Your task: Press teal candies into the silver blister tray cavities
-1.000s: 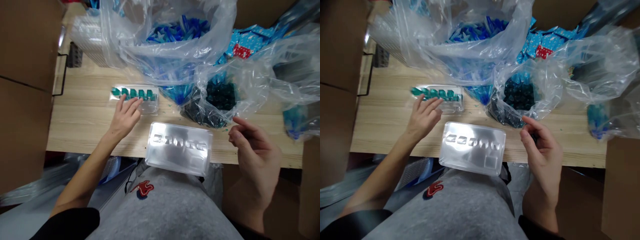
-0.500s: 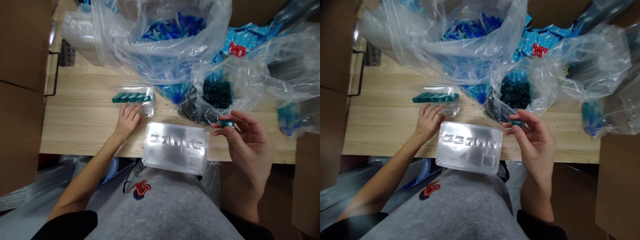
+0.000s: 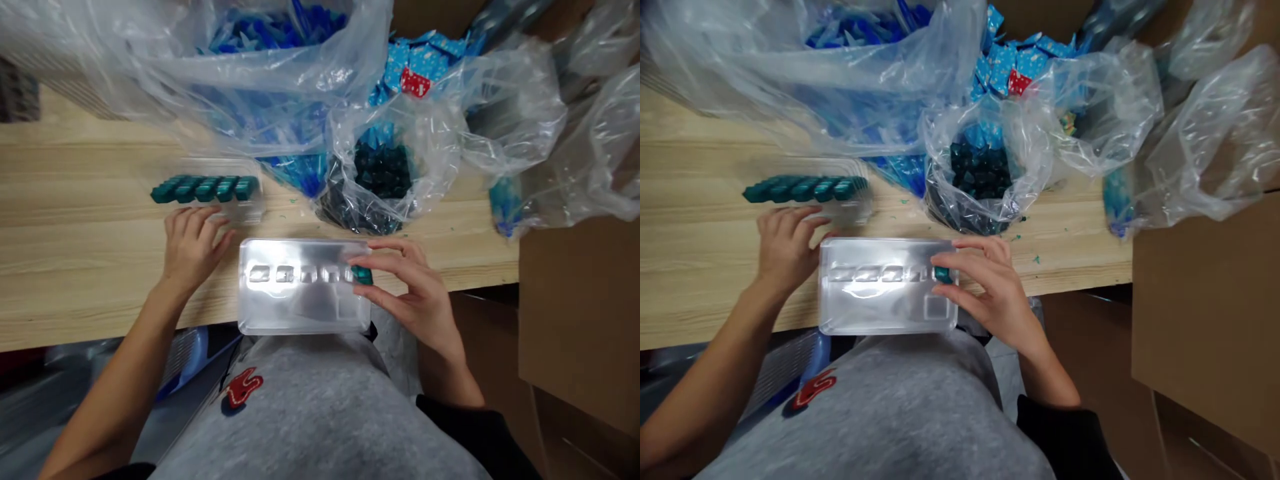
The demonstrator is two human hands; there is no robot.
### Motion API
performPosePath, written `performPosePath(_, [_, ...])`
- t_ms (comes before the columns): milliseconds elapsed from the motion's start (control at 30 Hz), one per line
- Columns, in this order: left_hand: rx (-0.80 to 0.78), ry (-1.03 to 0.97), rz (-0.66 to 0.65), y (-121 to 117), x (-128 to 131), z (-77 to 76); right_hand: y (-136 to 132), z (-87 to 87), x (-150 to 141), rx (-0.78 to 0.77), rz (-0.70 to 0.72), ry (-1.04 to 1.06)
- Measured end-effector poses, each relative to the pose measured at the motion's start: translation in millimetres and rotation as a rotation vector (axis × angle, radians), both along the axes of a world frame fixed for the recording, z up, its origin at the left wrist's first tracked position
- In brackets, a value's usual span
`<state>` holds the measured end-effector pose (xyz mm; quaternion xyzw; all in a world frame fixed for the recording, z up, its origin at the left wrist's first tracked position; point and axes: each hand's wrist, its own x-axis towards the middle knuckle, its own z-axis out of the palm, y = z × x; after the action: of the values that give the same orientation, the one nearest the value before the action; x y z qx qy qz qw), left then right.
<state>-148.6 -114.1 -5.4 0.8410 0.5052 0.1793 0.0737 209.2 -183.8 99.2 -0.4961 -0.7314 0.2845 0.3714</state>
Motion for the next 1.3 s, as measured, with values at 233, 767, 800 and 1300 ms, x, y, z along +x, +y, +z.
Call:
performPosePath(233, [-0.004, -0.035, 0.108, 3.9, 2.5, 12.1, 2.7, -4.2, 9.9, 0.089, 0.082, -0.101])
performPosePath(767, [0.194, -0.225, 0.32, 64.2, 22.8, -12.5, 10.5, -2.5, 8.1, 0.26, 0.136, -0.31])
performPosePath(800, [0.19, -0.235, 0.301, 66.5, 21.3, -17.2, 9.2, -0.8, 7.8, 0.243, 0.134, -0.325])
performPosePath(1300, [0.125, -0.235, 0.43, 34.4, 12.4, -22.9, 156.1, -37.4, 23.3, -0.152, -0.01, -0.503])
